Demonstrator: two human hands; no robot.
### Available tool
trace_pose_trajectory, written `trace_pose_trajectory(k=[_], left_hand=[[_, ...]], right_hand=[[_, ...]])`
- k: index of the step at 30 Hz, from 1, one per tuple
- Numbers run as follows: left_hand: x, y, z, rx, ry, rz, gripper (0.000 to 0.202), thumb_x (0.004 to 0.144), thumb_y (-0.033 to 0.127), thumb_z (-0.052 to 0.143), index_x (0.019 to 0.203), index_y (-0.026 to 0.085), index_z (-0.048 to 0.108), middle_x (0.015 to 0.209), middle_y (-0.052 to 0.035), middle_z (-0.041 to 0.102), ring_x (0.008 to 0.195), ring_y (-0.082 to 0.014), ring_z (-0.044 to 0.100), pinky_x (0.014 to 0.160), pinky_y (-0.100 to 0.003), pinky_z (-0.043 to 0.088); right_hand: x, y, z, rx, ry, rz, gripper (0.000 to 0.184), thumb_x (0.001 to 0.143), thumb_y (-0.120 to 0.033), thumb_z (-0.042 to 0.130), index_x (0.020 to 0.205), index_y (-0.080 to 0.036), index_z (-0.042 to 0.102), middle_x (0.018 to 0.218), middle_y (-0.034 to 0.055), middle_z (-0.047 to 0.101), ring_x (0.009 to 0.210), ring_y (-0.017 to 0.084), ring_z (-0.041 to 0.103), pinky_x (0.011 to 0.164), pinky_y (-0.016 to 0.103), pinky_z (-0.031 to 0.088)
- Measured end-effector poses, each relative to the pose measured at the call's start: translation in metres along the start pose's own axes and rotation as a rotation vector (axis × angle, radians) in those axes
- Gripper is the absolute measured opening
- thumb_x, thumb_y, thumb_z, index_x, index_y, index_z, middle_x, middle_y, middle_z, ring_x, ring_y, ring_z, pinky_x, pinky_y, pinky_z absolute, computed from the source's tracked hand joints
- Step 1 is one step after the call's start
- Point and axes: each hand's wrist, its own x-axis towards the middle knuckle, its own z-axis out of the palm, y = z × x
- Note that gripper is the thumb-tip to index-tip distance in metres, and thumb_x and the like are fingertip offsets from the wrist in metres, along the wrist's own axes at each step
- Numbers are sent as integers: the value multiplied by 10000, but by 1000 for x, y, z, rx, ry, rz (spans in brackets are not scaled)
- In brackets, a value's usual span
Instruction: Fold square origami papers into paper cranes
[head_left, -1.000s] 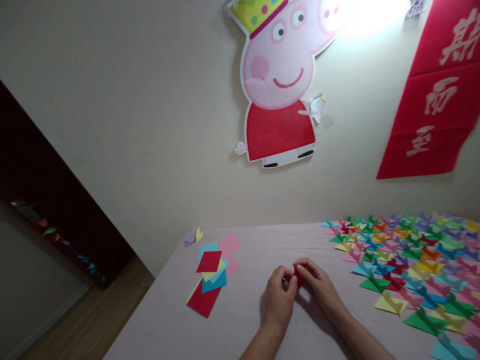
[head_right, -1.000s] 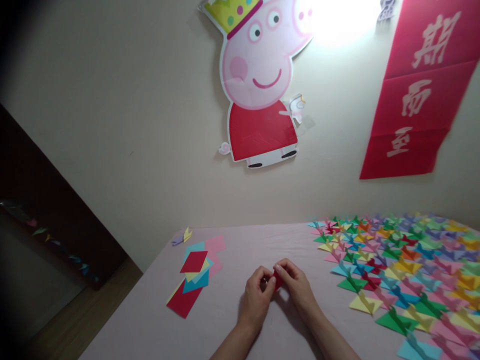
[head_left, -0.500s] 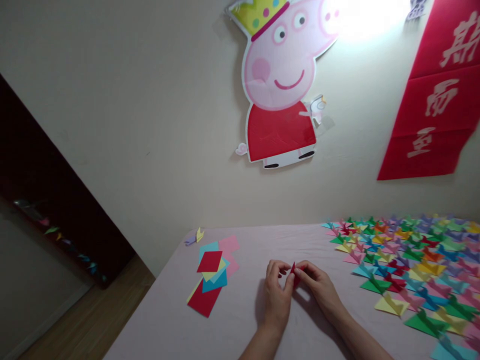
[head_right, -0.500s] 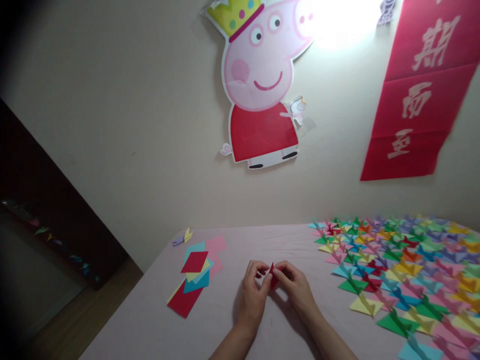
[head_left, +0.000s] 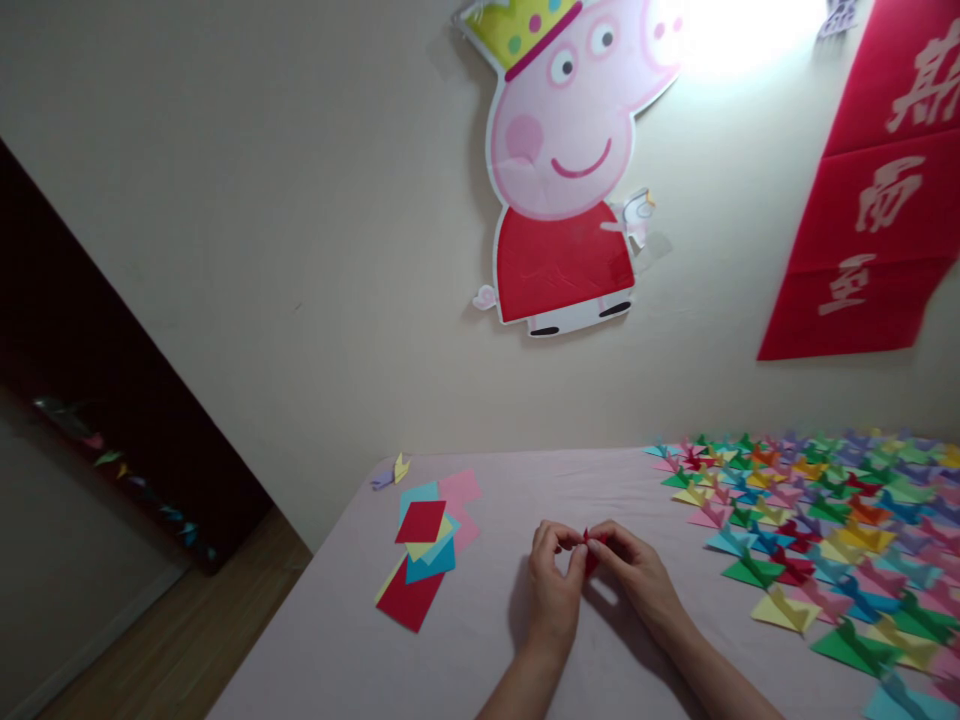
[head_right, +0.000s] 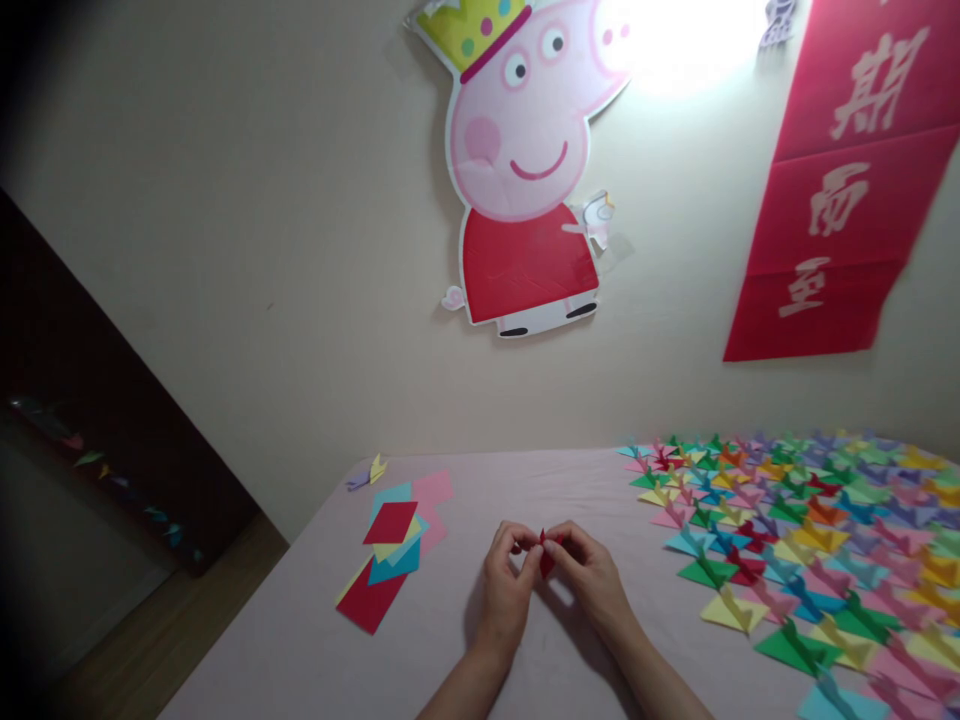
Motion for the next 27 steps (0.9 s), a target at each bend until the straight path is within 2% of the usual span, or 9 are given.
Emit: trace_pose_trajectory(k=[6, 10, 14, 22, 27], left_hand=[[-1, -3, -2, -6, -29, -7, 51, 857, 207, 577, 808, 217, 583, 823, 10, 592, 809, -168, 552, 748, -276, 428], [-2, -5, -3, 0, -22, -12, 74, 847, 233, 615, 787, 220, 574, 796, 23, 575, 785, -162, 533, 725, -265, 413], [-1, -5, -4, 3, -3, 2, 102, 840, 254, 616, 760, 221, 562, 770, 27, 555, 771, -163, 527, 724, -269, 403], [0, -6, -5, 3, 28, -30, 140, 847, 291, 564, 727, 219, 553, 752, 17, 557, 751, -163, 530, 684, -263, 395], [0, -9, -3, -38, -5, -106, 165, 845, 339, 557, 734, 217, 559, 719, 18, 567, 721, -162, 533, 657, -257, 405]], right_hand=[[-1, 4, -3, -75, 23, -67, 337, 699, -545, 757, 685, -215, 690, 679, 7, 617, 643, 186, 543, 622, 323, 441], [-1, 6, -6, -232, -2, -191, 289, 764, -504, 706, 706, -220, 711, 756, 41, 650, 751, 226, 583, 696, 337, 456], [-2, 6, -7, -318, -40, -271, 233, 806, -449, 675, 721, -234, 702, 754, 40, 643, 759, 229, 584, 709, 336, 459], [-1, 9, -5, -364, -52, -312, 149, 834, -361, 647, 749, -243, 678, 777, 36, 648, 779, 229, 581, 724, 338, 457], [-1, 10, -7, -419, -41, -354, 135, 848, -317, 619, 744, -246, 667, 785, 41, 652, 797, 234, 585, 735, 345, 467]])
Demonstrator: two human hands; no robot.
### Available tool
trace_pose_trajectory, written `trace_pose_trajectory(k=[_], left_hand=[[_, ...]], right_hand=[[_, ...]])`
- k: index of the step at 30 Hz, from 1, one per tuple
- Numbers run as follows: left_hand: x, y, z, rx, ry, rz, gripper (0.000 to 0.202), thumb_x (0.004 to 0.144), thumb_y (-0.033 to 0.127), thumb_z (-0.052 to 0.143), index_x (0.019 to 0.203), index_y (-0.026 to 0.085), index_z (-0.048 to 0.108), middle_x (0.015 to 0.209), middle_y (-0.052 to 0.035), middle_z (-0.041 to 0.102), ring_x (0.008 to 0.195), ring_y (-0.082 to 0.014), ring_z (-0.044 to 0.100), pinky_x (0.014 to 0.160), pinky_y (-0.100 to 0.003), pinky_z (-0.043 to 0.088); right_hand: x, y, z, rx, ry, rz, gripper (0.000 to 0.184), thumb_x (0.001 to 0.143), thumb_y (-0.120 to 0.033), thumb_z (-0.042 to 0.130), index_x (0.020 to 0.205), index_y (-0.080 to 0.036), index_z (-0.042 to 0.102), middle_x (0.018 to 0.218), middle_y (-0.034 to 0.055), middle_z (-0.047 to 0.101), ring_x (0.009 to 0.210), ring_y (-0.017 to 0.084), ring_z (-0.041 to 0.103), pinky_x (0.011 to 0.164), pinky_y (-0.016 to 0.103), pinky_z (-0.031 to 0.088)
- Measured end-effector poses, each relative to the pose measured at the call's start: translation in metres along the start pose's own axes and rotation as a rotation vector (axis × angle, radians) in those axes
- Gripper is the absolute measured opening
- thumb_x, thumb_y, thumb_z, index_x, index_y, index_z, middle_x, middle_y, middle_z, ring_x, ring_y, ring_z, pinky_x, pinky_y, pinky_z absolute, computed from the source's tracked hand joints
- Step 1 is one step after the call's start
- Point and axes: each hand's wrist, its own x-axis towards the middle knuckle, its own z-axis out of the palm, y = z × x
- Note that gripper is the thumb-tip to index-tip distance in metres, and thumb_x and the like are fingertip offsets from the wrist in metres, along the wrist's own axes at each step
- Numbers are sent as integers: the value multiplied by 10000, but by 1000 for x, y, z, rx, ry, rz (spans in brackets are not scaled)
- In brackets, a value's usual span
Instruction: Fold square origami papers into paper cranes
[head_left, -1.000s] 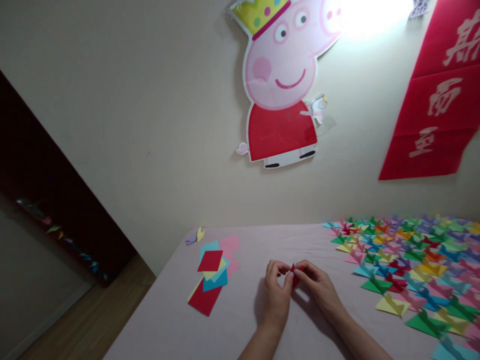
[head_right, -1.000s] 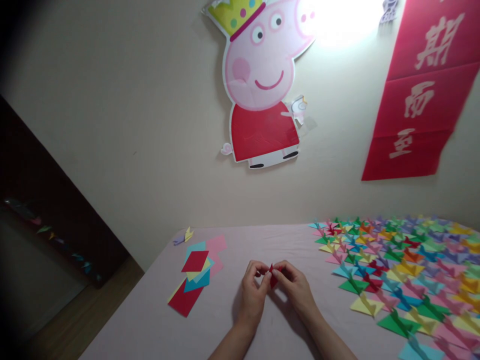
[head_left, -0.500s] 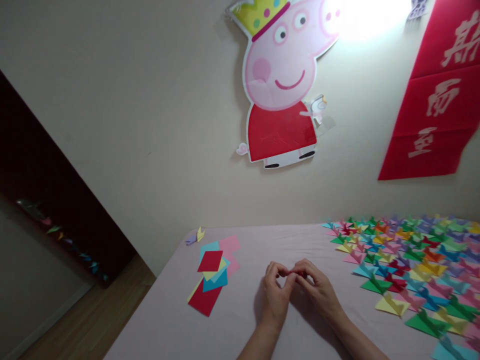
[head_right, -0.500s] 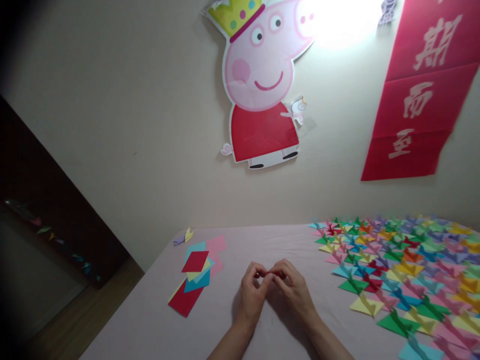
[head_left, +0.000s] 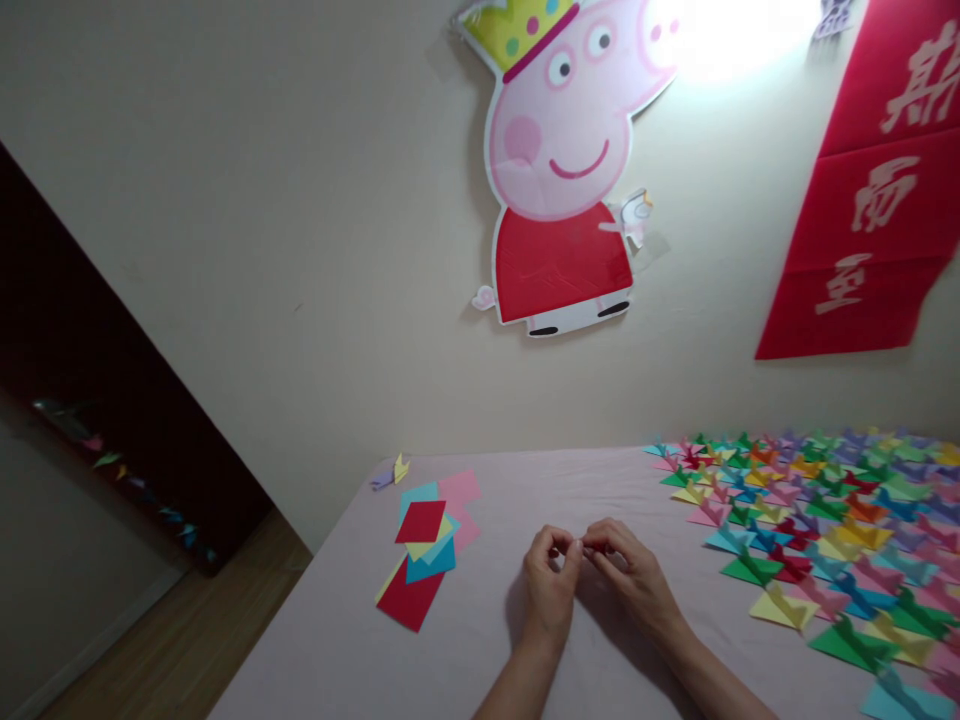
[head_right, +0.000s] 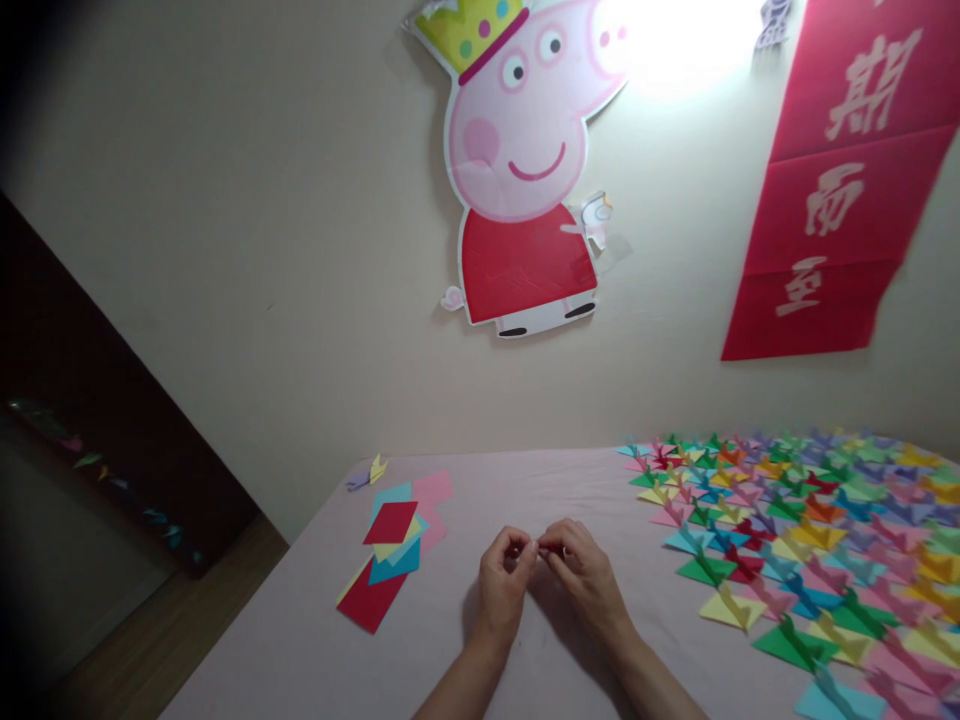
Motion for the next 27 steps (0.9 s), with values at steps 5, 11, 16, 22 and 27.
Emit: trace_pose_trajectory(k=[5, 11, 16, 22, 27], left_hand=[[-1, -2, 0, -52, -20, -57, 187, 834, 374, 579, 742, 212, 582, 711, 17, 575, 703, -163, 520, 667, -264, 406], [3, 0, -1, -153, -35, -127, 243, 780, 423, 615, 698, 195, 590, 667, 15, 556, 670, -160, 498, 641, -263, 395], [9, 3, -3, -239, -88, -231, 298, 713, 460, 674, 639, 180, 606, 610, 5, 562, 619, -153, 488, 620, -266, 386], [13, 7, -5, -338, -128, -399, 297, 617, 440, 709, 599, 164, 602, 564, 9, 545, 546, -112, 418, 551, -245, 310], [13, 13, -9, -440, -219, -546, 326, 569, 456, 709, 656, 168, 583, 604, 2, 554, 537, -109, 447, 533, -237, 310]], right_hand=[[0, 3, -2, -139, -13, -106, 151, 887, -285, 566, 782, -254, 671, 794, 53, 653, 797, 237, 578, 724, 352, 481], [0, 9, -1, -260, 19, -277, 173, 942, -263, 528, 833, -253, 661, 791, 42, 651, 771, 214, 586, 683, 325, 503], [1, 12, -2, -274, 35, -350, 179, 956, -257, 531, 835, -249, 663, 785, 36, 648, 756, 202, 585, 680, 315, 500], [1, 12, -2, -273, 30, -397, 146, 940, -220, 556, 846, -252, 663, 781, 28, 652, 747, 194, 586, 678, 304, 500], [0, 8, -5, -239, 13, -383, 131, 923, -204, 566, 859, -253, 669, 781, 26, 655, 765, 191, 601, 675, 287, 510]])
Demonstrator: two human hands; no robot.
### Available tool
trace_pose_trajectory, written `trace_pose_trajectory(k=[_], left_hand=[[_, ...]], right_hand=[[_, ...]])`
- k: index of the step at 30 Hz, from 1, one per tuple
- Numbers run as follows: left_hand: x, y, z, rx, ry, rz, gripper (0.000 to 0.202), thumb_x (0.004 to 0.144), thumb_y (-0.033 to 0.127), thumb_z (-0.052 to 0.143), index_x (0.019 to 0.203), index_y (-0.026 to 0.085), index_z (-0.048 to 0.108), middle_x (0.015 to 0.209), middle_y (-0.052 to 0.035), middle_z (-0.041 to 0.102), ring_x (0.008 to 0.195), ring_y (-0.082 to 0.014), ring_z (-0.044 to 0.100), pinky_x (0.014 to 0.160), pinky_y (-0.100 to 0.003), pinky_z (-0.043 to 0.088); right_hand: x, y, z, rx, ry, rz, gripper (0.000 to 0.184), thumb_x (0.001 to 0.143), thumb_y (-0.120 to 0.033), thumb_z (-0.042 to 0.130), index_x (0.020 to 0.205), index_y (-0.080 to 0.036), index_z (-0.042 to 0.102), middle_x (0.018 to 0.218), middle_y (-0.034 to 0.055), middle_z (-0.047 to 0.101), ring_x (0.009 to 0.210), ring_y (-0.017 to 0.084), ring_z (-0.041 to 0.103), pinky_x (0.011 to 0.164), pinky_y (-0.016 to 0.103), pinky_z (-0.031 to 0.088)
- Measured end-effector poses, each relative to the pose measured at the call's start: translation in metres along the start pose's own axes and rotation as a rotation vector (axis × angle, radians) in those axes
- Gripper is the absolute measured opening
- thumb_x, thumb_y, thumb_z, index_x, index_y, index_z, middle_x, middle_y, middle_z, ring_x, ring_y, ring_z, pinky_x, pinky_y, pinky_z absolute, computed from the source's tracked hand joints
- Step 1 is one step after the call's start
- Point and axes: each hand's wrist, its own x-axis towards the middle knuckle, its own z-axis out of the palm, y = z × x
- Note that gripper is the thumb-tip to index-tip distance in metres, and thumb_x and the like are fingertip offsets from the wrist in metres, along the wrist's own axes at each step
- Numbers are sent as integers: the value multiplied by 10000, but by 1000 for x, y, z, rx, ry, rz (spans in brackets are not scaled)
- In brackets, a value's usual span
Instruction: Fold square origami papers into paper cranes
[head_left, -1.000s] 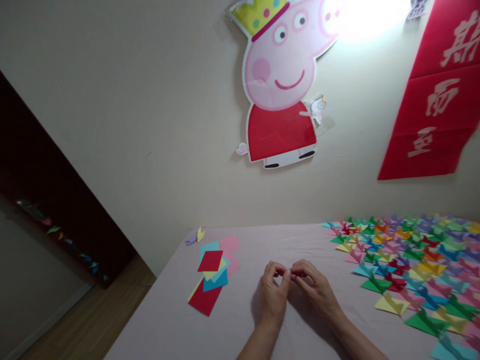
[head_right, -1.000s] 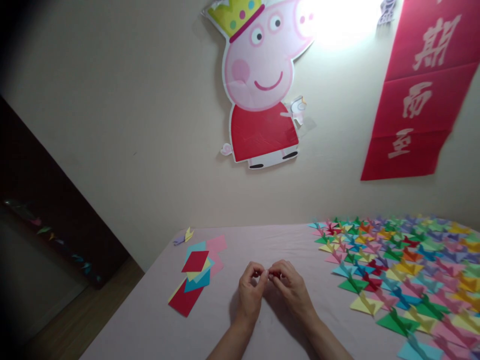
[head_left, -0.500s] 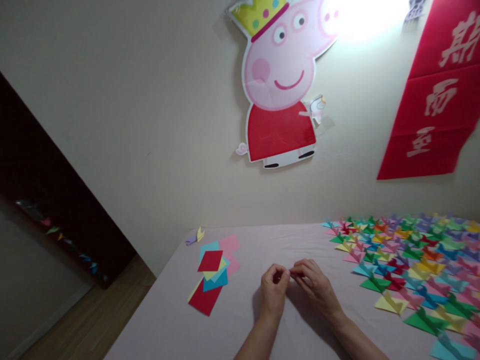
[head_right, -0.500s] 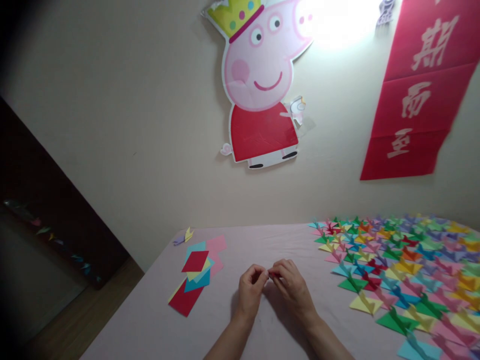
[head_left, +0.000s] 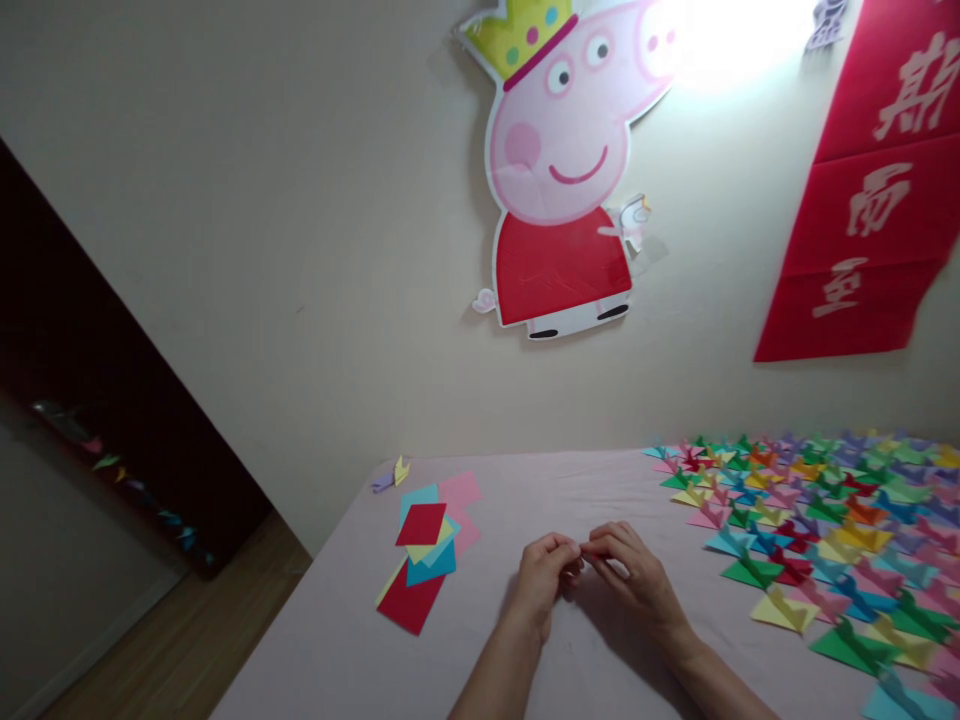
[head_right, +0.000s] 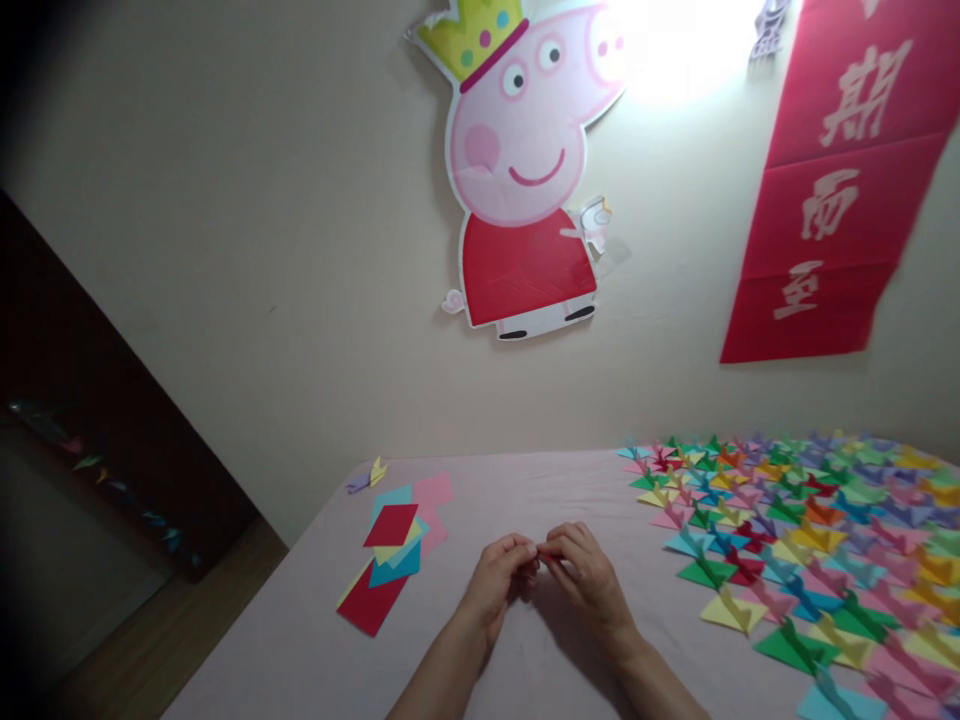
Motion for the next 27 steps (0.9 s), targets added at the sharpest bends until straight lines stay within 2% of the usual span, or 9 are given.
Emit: trace_pose_trajectory(k=[4, 8, 11, 15, 19, 21, 27], left_hand=[[-2, 3, 1, -45, -70, -45, 373, 558, 484, 725, 701, 183, 558, 628, 13, 531, 589, -122, 482, 571, -239, 362], [1, 2, 0, -5, -104, -22, 361, 595, 480, 699, 733, 192, 531, 636, 16, 528, 574, -126, 480, 568, -246, 363], [3, 2, 0, 91, -83, 84, 302, 643, 453, 659, 725, 192, 532, 635, 17, 525, 577, -129, 470, 576, -255, 353], [-2, 4, 1, 277, -8, 295, 162, 699, 330, 658, 758, 190, 602, 756, -4, 591, 717, -159, 512, 683, -276, 375], [-6, 3, 2, 426, 57, 411, 27, 741, 221, 630, 748, 199, 616, 779, -6, 610, 765, -177, 523, 719, -290, 370], [-6, 2, 3, 466, 80, 443, 33, 754, 201, 617, 725, 202, 602, 755, 0, 601, 758, -176, 525, 719, -289, 372], [-3, -6, 3, 483, 83, 458, 45, 778, 193, 603, 735, 203, 594, 746, 9, 612, 753, -167, 548, 721, -269, 405]], right_hand=[[0, -1, -1, 83, -1, 118, 126, 905, -239, 584, 839, -250, 690, 782, 35, 664, 763, 204, 613, 683, 302, 508], [1, -3, 1, 185, 10, 272, 154, 875, -312, 609, 771, -238, 695, 762, 38, 665, 769, 214, 616, 711, 317, 494], [2, -5, 1, 248, 13, 410, 198, 843, -374, 626, 722, -227, 682, 750, 37, 659, 753, 214, 606, 707, 316, 475], [5, -7, 0, 327, 24, 571, 230, 771, -427, 670, 693, -211, 664, 734, 28, 637, 724, 209, 585, 679, 305, 452], [5, -7, 0, 387, 21, 626, 259, 743, -451, 674, 683, -200, 653, 707, 16, 611, 688, 199, 563, 642, 295, 443], [5, -8, 1, 396, 17, 633, 265, 745, -454, 673, 688, -196, 652, 700, 12, 606, 677, 194, 555, 628, 291, 438], [5, -11, 3, 501, 26, 718, 333, 715, -503, 723, 664, -187, 630, 629, -15, 563, 605, 155, 500, 575, 267, 405]])
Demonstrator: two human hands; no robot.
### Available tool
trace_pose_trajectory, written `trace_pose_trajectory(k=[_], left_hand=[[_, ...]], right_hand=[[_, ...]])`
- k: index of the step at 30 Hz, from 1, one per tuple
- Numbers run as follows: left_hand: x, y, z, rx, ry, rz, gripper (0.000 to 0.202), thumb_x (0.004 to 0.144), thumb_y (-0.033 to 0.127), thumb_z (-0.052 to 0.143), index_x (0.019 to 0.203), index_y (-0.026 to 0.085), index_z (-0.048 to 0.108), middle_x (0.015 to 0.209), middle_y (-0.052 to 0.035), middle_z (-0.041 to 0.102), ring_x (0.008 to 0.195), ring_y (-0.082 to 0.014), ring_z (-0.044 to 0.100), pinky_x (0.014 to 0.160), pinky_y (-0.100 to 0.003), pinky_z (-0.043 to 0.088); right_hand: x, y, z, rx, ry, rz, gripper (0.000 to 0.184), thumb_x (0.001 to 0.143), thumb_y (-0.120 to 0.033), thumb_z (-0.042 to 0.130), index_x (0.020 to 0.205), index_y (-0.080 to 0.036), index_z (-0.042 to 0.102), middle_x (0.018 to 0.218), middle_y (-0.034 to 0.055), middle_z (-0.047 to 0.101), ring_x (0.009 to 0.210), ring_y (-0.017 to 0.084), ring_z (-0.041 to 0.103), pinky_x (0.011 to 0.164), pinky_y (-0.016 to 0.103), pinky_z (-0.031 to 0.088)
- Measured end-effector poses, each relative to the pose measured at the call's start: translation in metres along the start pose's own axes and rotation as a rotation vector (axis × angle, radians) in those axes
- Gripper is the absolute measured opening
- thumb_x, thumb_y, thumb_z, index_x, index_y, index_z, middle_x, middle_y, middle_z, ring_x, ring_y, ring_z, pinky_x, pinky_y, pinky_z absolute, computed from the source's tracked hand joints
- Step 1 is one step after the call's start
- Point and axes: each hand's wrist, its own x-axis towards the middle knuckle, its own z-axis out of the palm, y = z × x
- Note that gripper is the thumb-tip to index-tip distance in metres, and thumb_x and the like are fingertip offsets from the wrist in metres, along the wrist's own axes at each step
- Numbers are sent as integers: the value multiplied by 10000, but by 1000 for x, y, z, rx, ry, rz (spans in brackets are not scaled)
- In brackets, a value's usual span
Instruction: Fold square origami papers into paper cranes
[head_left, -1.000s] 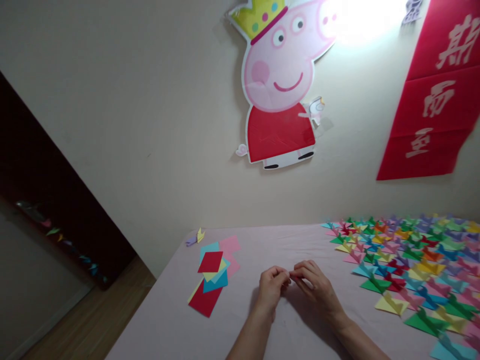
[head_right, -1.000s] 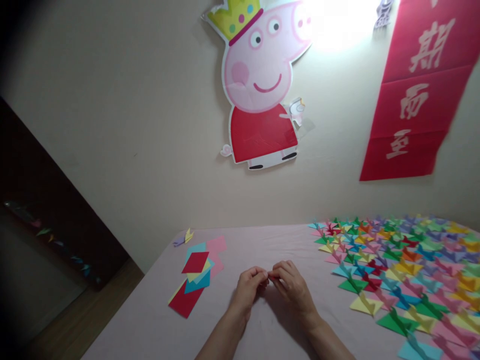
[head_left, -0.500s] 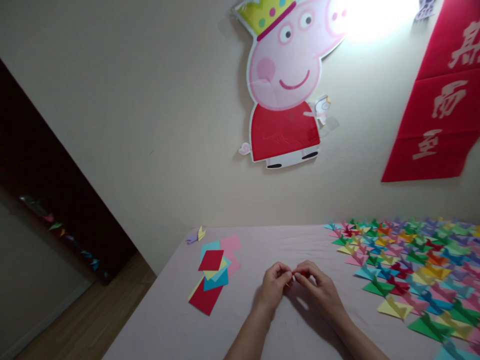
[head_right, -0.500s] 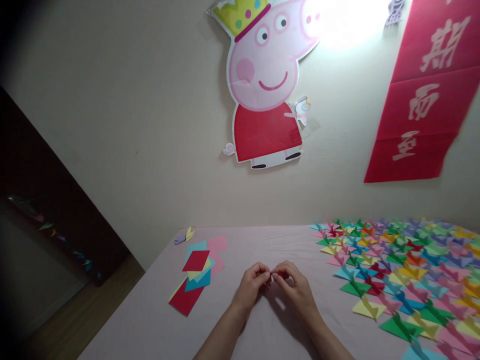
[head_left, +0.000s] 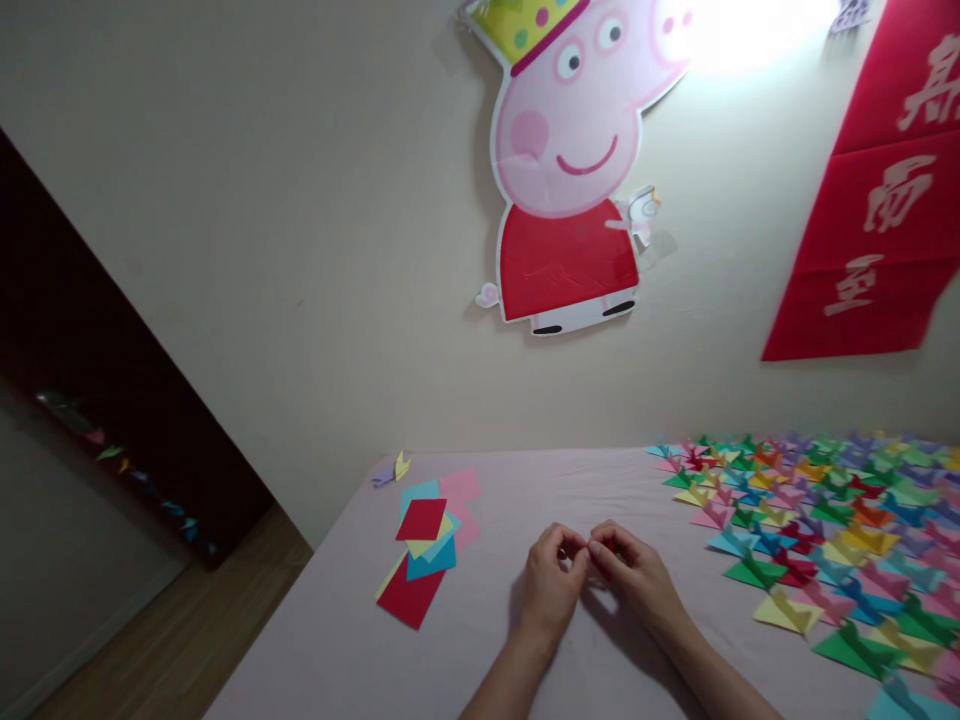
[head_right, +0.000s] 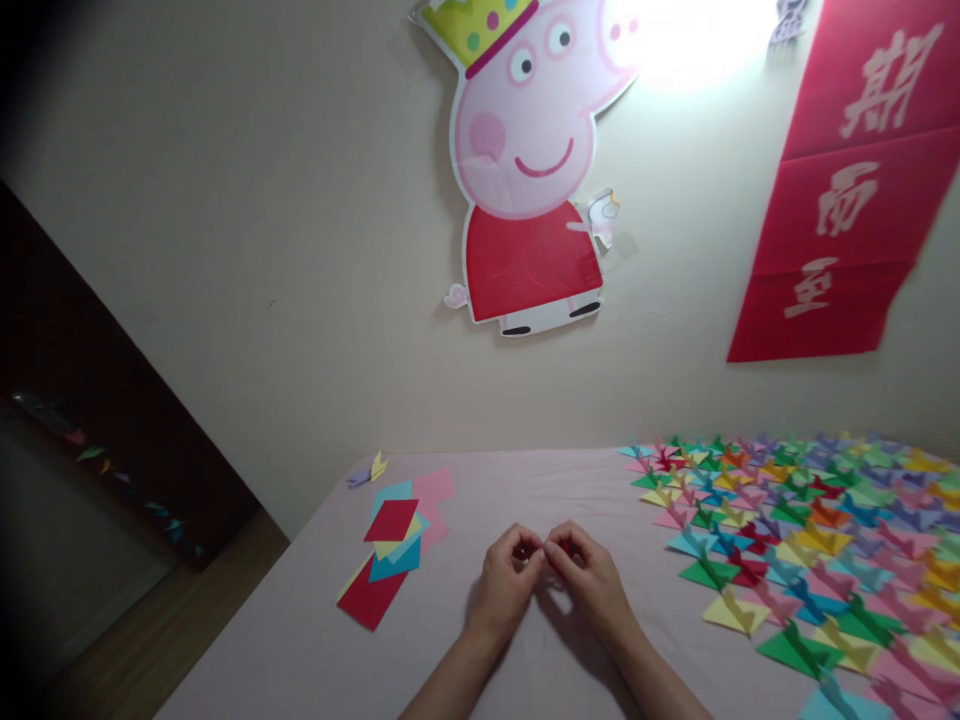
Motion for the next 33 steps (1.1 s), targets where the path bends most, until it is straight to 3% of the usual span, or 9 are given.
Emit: trace_pose_trajectory(k=[4, 9, 13, 18, 21, 26, 33], left_hand=[[-2, -5, 3, -47, -28, -36, 50, 813, 241, 589, 784, 201, 597, 753, 7, 618, 723, -159, 546, 679, -252, 416], [-5, -7, 5, -100, -77, -80, 100, 800, 302, 640, 804, 203, 625, 760, 4, 630, 696, -159, 538, 664, -255, 405], [0, -9, 3, -179, -22, -113, 239, 791, 414, 631, 710, 202, 555, 666, 20, 550, 630, -147, 475, 615, -255, 367], [7, -14, 0, -271, 17, -155, 347, 718, 489, 684, 649, 200, 504, 614, 38, 479, 598, -128, 402, 593, -249, 324], [10, -14, -1, -315, -18, -194, 385, 693, 531, 697, 632, 191, 526, 582, 41, 461, 574, -122, 383, 575, -250, 307], [12, -13, -3, -370, -40, -256, 465, 637, 606, 733, 612, 176, 556, 556, 38, 465, 548, -111, 373, 549, -243, 282], [11, -11, -10, -413, -14, -301, 492, 640, 632, 737, 617, 168, 575, 562, 30, 495, 548, -107, 389, 553, -237, 276]], right_hand=[[0, 0, 0, 50, 13, 46, 399, 731, -569, 697, 671, -185, 608, 529, -47, 485, 490, 121, 424, 491, 254, 364], [0, -2, 0, 89, 36, 61, 392, 710, -567, 727, 718, -189, 626, 591, -29, 544, 527, 133, 480, 514, 261, 410], [0, -2, 4, 107, 41, 27, 417, 707, -571, 726, 900, -210, 645, 719, 2, 623, 635, 177, 571, 591, 297, 477], [0, 2, 3, 23, 40, -46, 441, 783, -538, 662, 1072, -217, 572, 630, -50, 539, 570, 157, 537, 573, 281, 453], [0, 5, 0, -22, 51, -92, 366, 798, -493, 647, 1028, -219, 568, 659, -42, 554, 591, 160, 546, 585, 277, 455], [0, 4, -3, -71, -22, -130, 228, 820, -422, 602, 790, -201, 653, 752, 25, 652, 740, 208, 610, 709, 319, 491], [-3, -7, 0, -133, -89, -178, 245, 822, -413, 586, 836, -201, 707, 837, 60, 701, 812, 234, 637, 752, 342, 501]])
